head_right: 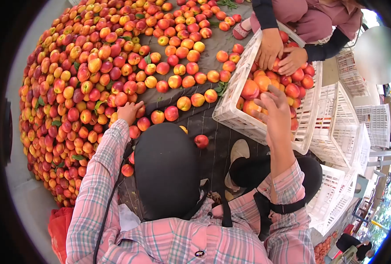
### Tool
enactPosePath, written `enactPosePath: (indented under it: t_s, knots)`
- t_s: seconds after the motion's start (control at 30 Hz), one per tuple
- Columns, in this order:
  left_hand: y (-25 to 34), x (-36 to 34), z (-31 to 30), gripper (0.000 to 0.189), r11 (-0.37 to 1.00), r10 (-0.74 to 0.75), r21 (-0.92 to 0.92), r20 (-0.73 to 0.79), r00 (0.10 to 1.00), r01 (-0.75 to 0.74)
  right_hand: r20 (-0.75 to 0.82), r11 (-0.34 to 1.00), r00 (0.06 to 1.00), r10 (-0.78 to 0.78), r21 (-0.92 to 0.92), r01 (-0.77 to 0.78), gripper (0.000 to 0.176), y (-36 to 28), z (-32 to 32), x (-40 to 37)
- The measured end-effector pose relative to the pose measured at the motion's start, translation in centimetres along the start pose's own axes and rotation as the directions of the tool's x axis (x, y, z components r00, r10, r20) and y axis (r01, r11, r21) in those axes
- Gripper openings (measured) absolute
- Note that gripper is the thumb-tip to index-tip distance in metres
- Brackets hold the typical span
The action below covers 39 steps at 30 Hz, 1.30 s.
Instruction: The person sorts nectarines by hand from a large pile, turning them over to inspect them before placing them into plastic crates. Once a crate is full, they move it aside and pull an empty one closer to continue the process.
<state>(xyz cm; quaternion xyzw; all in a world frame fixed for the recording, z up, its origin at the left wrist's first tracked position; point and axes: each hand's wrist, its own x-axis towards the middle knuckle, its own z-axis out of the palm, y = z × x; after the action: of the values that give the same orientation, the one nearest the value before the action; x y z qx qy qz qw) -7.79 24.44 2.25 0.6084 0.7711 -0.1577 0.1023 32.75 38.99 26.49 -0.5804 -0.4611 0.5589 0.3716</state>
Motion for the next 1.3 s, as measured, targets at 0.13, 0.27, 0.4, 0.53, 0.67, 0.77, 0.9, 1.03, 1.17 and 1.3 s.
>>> enactPosePath:
  t_s: [0.13, 0.27, 0.4, 0.53, 0.67, 0.77, 0.9, 1.03, 1.17, 1.3]
  knots:
    - [-0.1, -1.4, -1.6, 0.055, 0.995, 0.092, 0.023, 0.004, 0.996, -0.092, 0.02, 1.0, 1.0, 0.008, 0.02, -0.008, 0.045, -0.2, 0.7, 0.1]
    - [0.8, -3.7, -5.9, 0.071, 0.733, -0.274, -0.657, -0.047, 0.961, 0.177, 0.154, 0.996, 0.988, -0.021, 0.086, 0.008, 0.037, -0.7, 1.9, -0.8]
    - [-0.3, -6.1, -13.7, 0.061, -0.156, -0.14, -0.986, -0.039, 0.989, -0.061, 0.365, 0.974, 0.929, 0.066, 0.177, -0.139, 0.038, -0.9, 4.9, -2.8]
    - [-0.5, -10.6, -26.4, 0.062, -0.004, 0.022, -0.99, -0.138, 0.99, -0.138, 0.695, 0.926, 0.715, 0.07, 0.221, -0.305, 0.047, -1.7, 8.1, -5.1]
    - [4.3, -14.1, -34.1, 0.063, 0.234, 0.144, -0.935, -0.237, 0.961, -0.266, 0.853, 0.782, 0.519, -0.063, 0.365, -0.505, 0.061, -2.9, 10.4, -6.7]
    - [9.6, -14.7, -33.2, 0.064, 0.129, 0.221, -0.942, -0.277, 0.935, -0.31, 0.902, 0.648, 0.419, -0.102, 0.38, -0.661, 0.067, -4.0, 11.2, -8.2]
    - [13.4, -14.6, -30.3, 0.076, 0.626, 0.019, -0.652, -0.535, 0.845, -0.427, 0.872, 0.484, 0.477, -0.108, 0.465, -0.741, 0.067, -1.9, 11.5, -7.9]
    - [15.3, -16.3, -29.5, 0.081, 0.767, 0.047, -0.458, -0.657, 0.752, -0.448, 0.872, 0.487, 0.48, -0.096, 0.462, -0.742, 0.07, -0.8, 9.6, -8.6]
    - [15.0, -18.2, -30.3, 0.082, 0.629, 0.092, -0.62, -0.54, 0.837, -0.469, 0.806, 0.544, 0.57, -0.157, 0.552, -0.632, 0.066, 0.4, 6.8, -7.3]
    - [11.3, -16.6, -29.6, 0.059, 0.52, -0.11, -0.74, -0.552, 0.827, -0.426, 0.504, 0.712, 0.864, 0.017, 0.6, -0.364, 0.061, 0.3, 0.8, -2.5]
